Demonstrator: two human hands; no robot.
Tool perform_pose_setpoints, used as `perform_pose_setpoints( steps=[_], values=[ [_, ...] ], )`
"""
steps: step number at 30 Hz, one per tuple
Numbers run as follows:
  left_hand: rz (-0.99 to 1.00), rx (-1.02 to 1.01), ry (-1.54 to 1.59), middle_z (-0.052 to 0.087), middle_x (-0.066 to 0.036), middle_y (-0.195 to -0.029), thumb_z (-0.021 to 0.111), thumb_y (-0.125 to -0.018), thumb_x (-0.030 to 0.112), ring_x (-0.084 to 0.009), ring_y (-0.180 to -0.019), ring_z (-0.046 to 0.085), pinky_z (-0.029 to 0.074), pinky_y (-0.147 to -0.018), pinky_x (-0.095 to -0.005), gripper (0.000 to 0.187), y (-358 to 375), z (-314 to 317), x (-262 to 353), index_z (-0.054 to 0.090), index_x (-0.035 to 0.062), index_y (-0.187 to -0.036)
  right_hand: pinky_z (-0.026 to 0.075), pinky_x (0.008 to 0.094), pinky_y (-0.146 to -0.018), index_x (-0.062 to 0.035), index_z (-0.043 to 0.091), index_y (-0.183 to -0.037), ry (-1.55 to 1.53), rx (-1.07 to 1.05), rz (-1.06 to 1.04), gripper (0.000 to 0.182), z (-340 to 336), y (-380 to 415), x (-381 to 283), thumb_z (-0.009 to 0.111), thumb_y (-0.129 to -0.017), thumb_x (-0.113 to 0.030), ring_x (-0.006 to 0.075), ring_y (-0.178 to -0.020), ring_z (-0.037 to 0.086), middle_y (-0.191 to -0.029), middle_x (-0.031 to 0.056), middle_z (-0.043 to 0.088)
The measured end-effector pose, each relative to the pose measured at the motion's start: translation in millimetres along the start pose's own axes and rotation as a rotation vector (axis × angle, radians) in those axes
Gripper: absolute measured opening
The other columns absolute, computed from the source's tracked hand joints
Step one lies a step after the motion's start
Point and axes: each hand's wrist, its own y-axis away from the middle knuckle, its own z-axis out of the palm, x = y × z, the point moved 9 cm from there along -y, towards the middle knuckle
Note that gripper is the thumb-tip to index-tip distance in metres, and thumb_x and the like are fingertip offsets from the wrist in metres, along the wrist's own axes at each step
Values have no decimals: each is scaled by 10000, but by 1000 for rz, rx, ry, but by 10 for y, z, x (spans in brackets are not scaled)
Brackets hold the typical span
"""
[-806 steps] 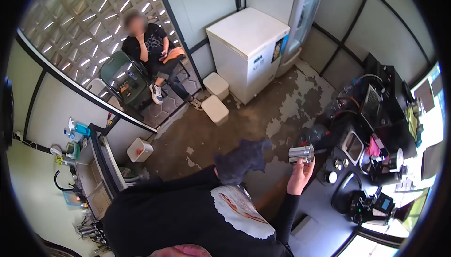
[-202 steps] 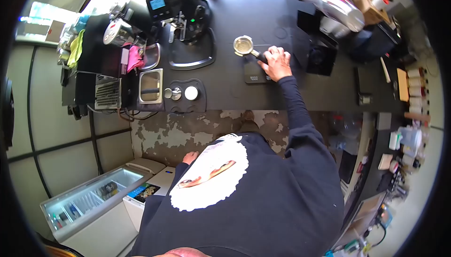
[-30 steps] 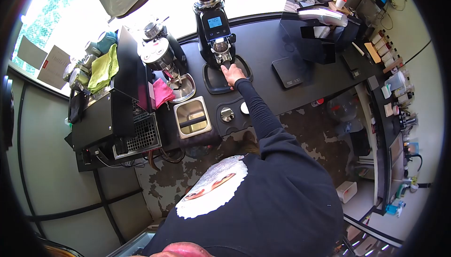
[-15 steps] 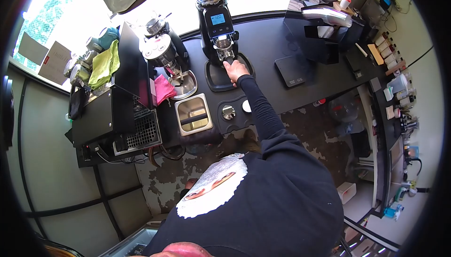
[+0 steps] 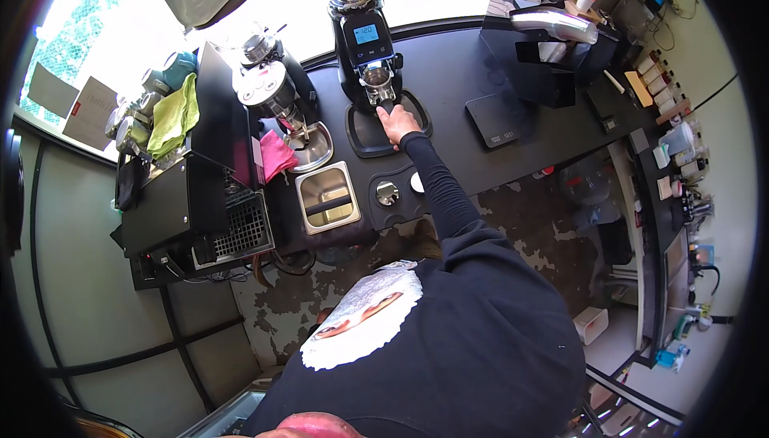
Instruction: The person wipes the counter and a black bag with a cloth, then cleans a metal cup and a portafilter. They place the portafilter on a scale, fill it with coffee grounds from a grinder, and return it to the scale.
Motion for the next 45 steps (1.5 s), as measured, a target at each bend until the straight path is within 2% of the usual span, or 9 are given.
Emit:
perform_pose_setpoints(
  steps=[6,9,12,15,19,21,24,27,45],
  values=[
    [42,-66,-133,678,-204,-1095,569,-874,433,-379,-1042,642,514,-884,-415,387,59,-177,331,729,103,-997,542,367,-447,95,538,-894,-13,-28,1,620,33,-40,28,492,-978,-518,226,-488,629,-653,157,625],
    [0,-14,-37,673,-204,-1105,559,-864,403,-383,-1054,634,509,-894,-418,374,128,-233,372,730,96,-993,540,366,-446,97,528,-906,-15,-33,-2,622,34,-44,32,491,-979,-519,224,-479,623,-665,161,628],
    [-9,6,-10,690,-186,-1097,580,-864,443,-357,-1050,651,509,-896,-404,388,209,-224,376,742,112,-986,537,350,-447,78,598,-798,5,13,-1,639,0,-20,20,488,-975,-527,241,-476,641,-619,140,636],
    [-36,-6,39,697,-173,-1103,598,-858,466,-338,-1043,662,509,-893,-396,392,318,-249,370,750,124,-974,533,365,-452,100,528,-903,6,-42,0,626,10,-6,2,480,-983,-518,230,-474,626,-650,160,625],
    [15,-54,67,689,-177,-1122,605,-848,493,-336,-1041,661,506,-889,-395,419,302,-182,275,744,118,-973,533,370,-458,97,533,-883,11,-56,2,626,26,-26,14,477,-984,-518,235,-473,629,-634,158,620],
    [-12,-56,50,684,-181,-1126,596,-852,503,-342,-1045,656,503,-892,-396,435,261,-162,225,739,111,-975,536,347,-440,76,600,-807,11,-12,5,626,5,-35,25,490,-978,-517,234,-484,638,-632,137,638],
    [-44,-77,43,677,-189,-1130,576,-861,514,-351,-1054,646,499,-898,-398,456,192,-109,137,731,101,-978,538,348,-440,76,603,-806,-2,-7,-7,626,16,-52,34,491,-978,-515,233,-486,637,-631,137,636],
    [-37,-98,49,677,-192,-1126,565,-871,509,-353,-1068,639,496,-903,-400,454,212,-94,187,730,99,-979,541,376,-467,92,546,-850,-7,-45,-1,623,39,-57,38,485,-983,-514,236,-487,636,-634,153,623],
    [-63,-111,7,689,-194,-1097,566,-866,474,-366,-1043,652,509,-891,-410,446,91,-25,-13,735,91,-1021,536,370,-456,81,536,-821,10,-45,11,616,54,-79,52,477,-991,-508,231,-473,623,-623,150,609]
  ],
)
